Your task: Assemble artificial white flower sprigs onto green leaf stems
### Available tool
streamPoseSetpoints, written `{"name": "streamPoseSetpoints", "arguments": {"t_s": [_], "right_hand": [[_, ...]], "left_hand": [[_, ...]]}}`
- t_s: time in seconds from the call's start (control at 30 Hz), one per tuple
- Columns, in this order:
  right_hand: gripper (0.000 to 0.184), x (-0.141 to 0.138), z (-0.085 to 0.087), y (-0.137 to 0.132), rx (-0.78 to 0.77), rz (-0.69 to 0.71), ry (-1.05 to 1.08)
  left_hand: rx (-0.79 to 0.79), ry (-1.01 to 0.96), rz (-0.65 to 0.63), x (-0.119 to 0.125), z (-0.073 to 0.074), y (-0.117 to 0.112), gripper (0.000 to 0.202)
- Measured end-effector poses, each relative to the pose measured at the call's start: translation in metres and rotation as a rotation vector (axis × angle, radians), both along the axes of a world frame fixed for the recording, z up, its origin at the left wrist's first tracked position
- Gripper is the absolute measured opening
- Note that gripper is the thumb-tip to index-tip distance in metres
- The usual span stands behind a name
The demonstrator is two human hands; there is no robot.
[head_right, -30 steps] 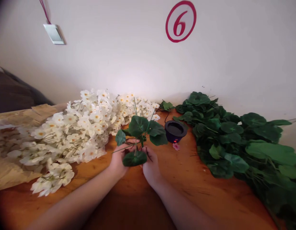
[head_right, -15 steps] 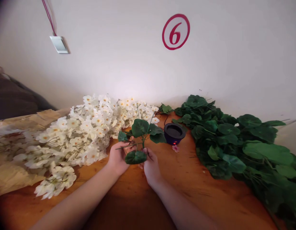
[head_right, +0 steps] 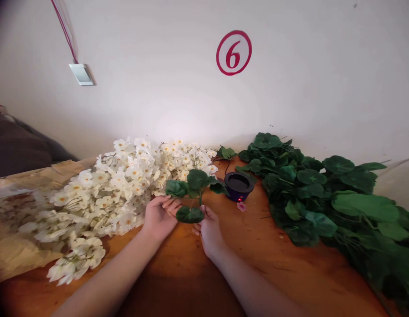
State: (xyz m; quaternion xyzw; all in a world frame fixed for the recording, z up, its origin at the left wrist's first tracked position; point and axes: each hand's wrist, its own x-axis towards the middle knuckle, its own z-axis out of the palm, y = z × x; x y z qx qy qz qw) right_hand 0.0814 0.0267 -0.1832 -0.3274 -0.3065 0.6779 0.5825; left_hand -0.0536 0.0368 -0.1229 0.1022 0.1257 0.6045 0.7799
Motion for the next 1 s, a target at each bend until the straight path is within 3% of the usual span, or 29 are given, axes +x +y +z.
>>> {"name": "streamPoseSetpoints", "arguments": {"t_s": [0.1,0.2,0.37,0.43,0.5,0.57,0.63,0.7,0.8,0.87,1.0], "right_hand": [[0.037,0.002,0.001,0.002,0.006,-0.019,0.011],[0.037,0.001,0.001,0.003,0.016,-0.011,-0.008],[0.038,0.001,0.001,0.003,0.027,-0.023,-0.030],[0.037,0.001,0.001,0.002,0.040,-0.021,-0.057],[0.036,0.002,0.002,0.001,0.047,-0.033,-0.099],[0.037,0.002,0.001,0.000,0.053,-0.059,-0.149],[0.037,0.003,0.001,0.000,0.071,-0.075,-0.188],[0.038,0.003,0.000,0.000,0.098,-0.071,-0.211],[0.040,0.004,0.000,0.001,0.114,-0.063,-0.221],[0.040,0.006,0.001,0.002,0.111,-0.046,-0.220],[0.038,0.010,0.005,0.006,0.103,0.020,-0.229]], "left_hand": [[0.058,0.032,0.003,-0.002,0.003,0.001,0.013],[-0.006,0.097,0.029,-0.001,0.000,0.004,0.014],[-0.149,0.227,0.221,0.003,-0.010,0.010,0.020],[-0.142,0.320,0.364,0.005,-0.012,0.010,0.021],[-0.086,0.476,0.600,0.006,-0.013,0.009,0.018],[0.000,0.704,0.871,0.006,-0.012,0.006,0.012],[0.163,1.043,1.023,0.003,-0.010,0.004,0.016],[0.414,1.439,1.001,-0.001,-0.008,0.004,0.018],[0.731,1.870,0.805,-0.005,-0.009,0.004,0.013],[0.811,1.998,0.724,-0.005,-0.011,0.005,0.017],[0.849,2.128,0.714,-0.003,-0.015,0.005,0.024]]}}
